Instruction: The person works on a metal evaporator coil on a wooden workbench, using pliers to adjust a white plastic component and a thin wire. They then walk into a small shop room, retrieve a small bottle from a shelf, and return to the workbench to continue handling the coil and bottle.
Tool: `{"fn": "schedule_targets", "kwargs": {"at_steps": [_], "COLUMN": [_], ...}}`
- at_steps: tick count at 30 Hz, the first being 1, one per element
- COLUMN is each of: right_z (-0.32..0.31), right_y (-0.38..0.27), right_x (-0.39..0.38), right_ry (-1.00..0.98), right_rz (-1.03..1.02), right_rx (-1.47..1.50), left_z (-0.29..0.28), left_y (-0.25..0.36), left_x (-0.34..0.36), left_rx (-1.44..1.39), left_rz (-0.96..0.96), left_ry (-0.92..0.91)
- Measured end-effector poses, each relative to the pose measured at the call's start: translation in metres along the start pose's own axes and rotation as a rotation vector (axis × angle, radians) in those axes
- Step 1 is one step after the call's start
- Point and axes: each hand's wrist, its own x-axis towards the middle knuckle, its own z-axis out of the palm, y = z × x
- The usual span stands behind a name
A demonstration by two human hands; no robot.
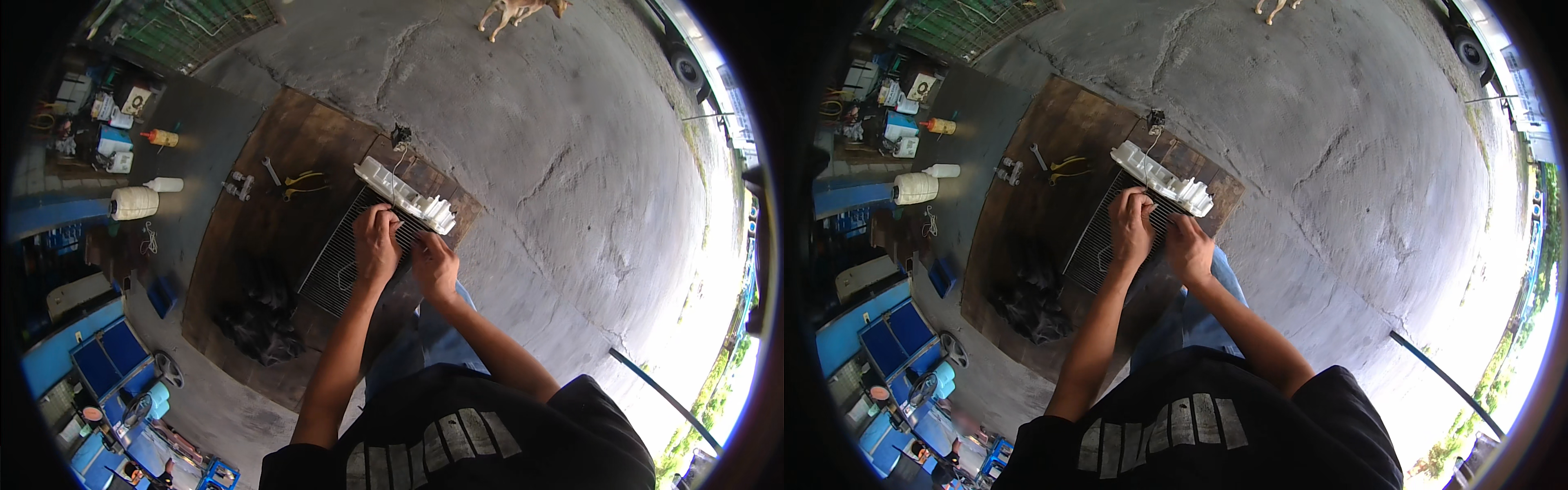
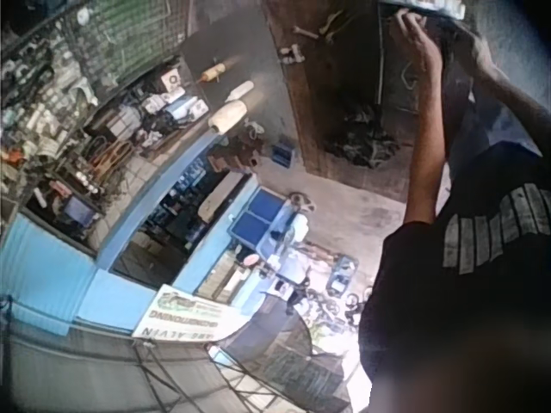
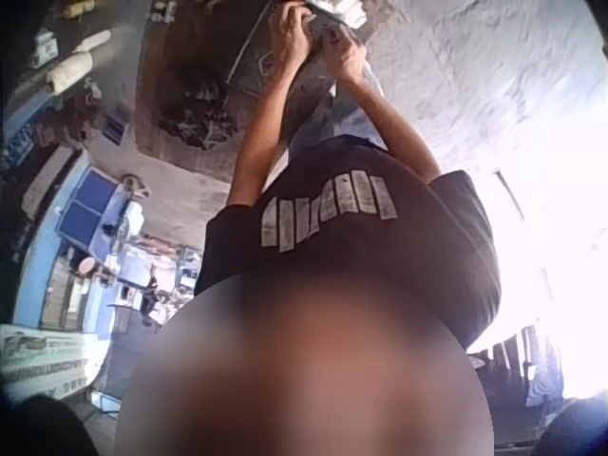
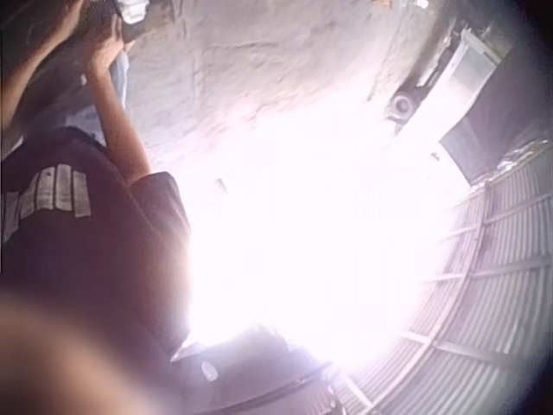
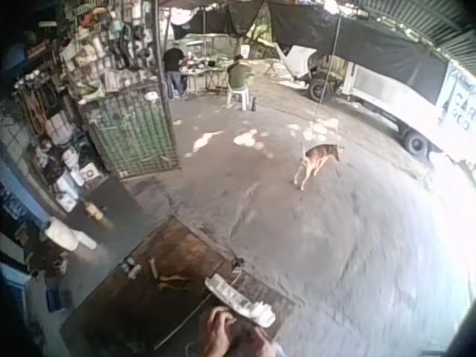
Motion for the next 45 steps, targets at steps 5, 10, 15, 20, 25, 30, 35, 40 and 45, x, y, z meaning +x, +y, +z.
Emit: {"fn": "schedule_targets", "kwargs": {"at_steps": [5,10,15,20,25,30,35,40,45], "right_z": [0.010,0.013,0.016,0.020,0.023,0.015,0.006,0.009,0.008], "right_y": [-0.009,-0.001,0.005,0.011,0.012,0.004,0.001,0.002,0.002], "right_x": [0.036,0.037,0.037,0.037,0.039,0.040,0.042,0.045,0.044], "right_ry": [-0.122,-0.152,-0.128,-0.144,-0.094,-0.087,-0.162,-0.152,-0.184], "right_rz": [-0.168,-0.232,-0.285,-0.295,-0.367,-0.373,-0.318,-0.349,-0.314], "right_rx": [-0.061,-0.070,-0.079,-0.119,-0.102,-0.027,0.006,0.016,0.051], "left_z": [-0.005,-0.007,-0.011,-0.011,-0.003,-0.007,-0.010,-0.007,-0.001], "left_y": [-0.003,0.000,0.002,-0.002,-0.005,-0.005,-0.008,-0.009,-0.008], "left_x": [-0.001,-0.002,-0.003,-0.004,0.005,0.012,0.011,0.001,0.001], "left_rx": [0.005,-0.007,-0.054,-0.145,-0.170,-0.095,-0.110,-0.212,-0.281], "left_rz": [0.015,0.029,0.024,-0.065,-0.057,0.047,0.073,-0.041,-0.094], "left_ry": [-0.024,0.002,0.013,0.069,0.110,0.109,0.093,0.086,0.070]}}
